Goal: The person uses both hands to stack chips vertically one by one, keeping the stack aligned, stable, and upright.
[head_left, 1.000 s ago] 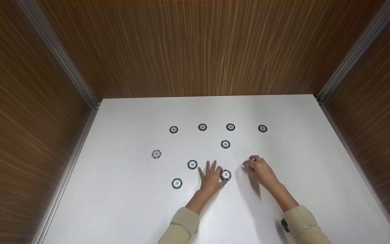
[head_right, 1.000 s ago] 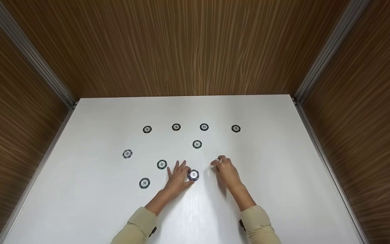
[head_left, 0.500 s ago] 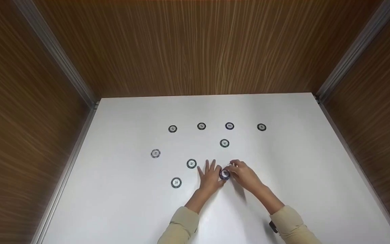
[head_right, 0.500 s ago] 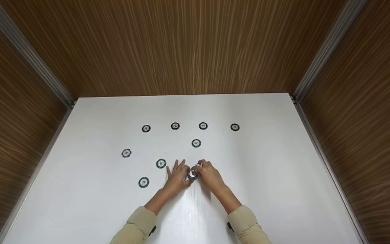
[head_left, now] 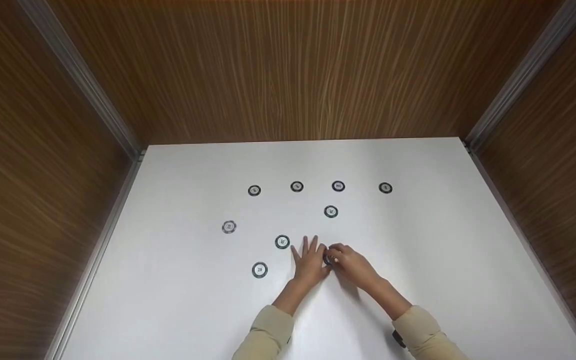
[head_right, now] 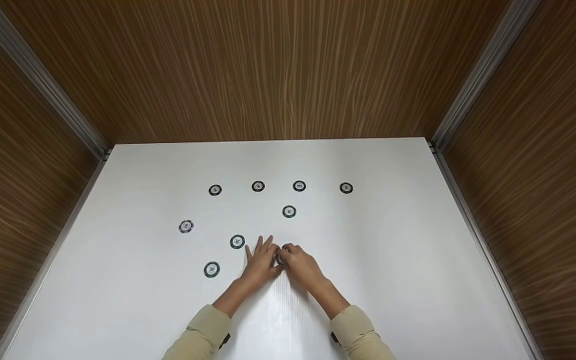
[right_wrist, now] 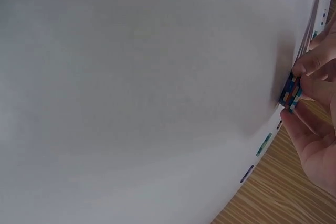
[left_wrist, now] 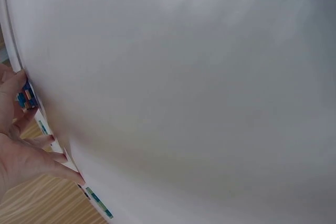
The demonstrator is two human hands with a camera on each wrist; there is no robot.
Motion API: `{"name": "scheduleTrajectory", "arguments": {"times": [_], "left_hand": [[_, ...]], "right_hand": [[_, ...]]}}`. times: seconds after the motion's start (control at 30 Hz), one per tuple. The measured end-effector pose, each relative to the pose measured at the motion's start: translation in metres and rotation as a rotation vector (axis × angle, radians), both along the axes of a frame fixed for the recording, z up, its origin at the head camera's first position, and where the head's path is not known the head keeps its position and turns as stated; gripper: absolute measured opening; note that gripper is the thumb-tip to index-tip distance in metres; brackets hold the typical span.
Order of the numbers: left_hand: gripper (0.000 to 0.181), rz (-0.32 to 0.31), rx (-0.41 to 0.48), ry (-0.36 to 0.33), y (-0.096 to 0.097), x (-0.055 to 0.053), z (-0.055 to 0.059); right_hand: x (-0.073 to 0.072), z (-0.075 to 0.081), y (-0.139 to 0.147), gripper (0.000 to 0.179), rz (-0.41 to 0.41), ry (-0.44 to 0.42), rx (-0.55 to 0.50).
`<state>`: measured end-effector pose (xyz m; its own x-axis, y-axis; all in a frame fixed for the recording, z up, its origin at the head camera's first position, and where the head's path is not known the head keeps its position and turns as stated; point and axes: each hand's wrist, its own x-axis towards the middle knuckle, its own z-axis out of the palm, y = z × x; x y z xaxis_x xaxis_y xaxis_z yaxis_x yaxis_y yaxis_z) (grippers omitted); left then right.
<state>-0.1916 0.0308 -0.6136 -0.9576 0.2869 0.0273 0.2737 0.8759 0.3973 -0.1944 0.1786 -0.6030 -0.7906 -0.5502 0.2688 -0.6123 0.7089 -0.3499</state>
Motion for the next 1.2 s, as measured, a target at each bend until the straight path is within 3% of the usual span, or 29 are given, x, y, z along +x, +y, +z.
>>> {"name": "scheduleTrajectory", "arguments": {"times": [0.5, 0.67, 0.8, 1.0, 1.2], "left_hand": [[0.054, -0.001, -0.061, -0.001, -0.002, 0.001, 0.002], [0.051, 0.002, -0.063, 0.011, -0.001, 0.001, 0.002], [0.053, -0.004, -0.052, 0.006, 0.000, 0.001, 0.003], [0.052, -0.008, -0.037, 0.007, 0.000, 0.001, 0.002], [0.051, -0.003, -0.035, 0.009, 0.000, 0.002, 0.003]], "right_hand": [[-0.002, 0.006, -0.004, 0.027, -0.018, -0.083, 0.037], [-0.004, 0.005, -0.001, 0.027, 0.011, -0.097, -0.009], [-0.005, 0.005, 0.003, 0.031, 0.006, -0.195, -0.105], [-0.007, 0.004, 0.009, 0.041, -0.086, -0.384, -0.220], [-0.011, 0.001, 0.013, 0.046, -0.079, -0.419, -0.197]]}}
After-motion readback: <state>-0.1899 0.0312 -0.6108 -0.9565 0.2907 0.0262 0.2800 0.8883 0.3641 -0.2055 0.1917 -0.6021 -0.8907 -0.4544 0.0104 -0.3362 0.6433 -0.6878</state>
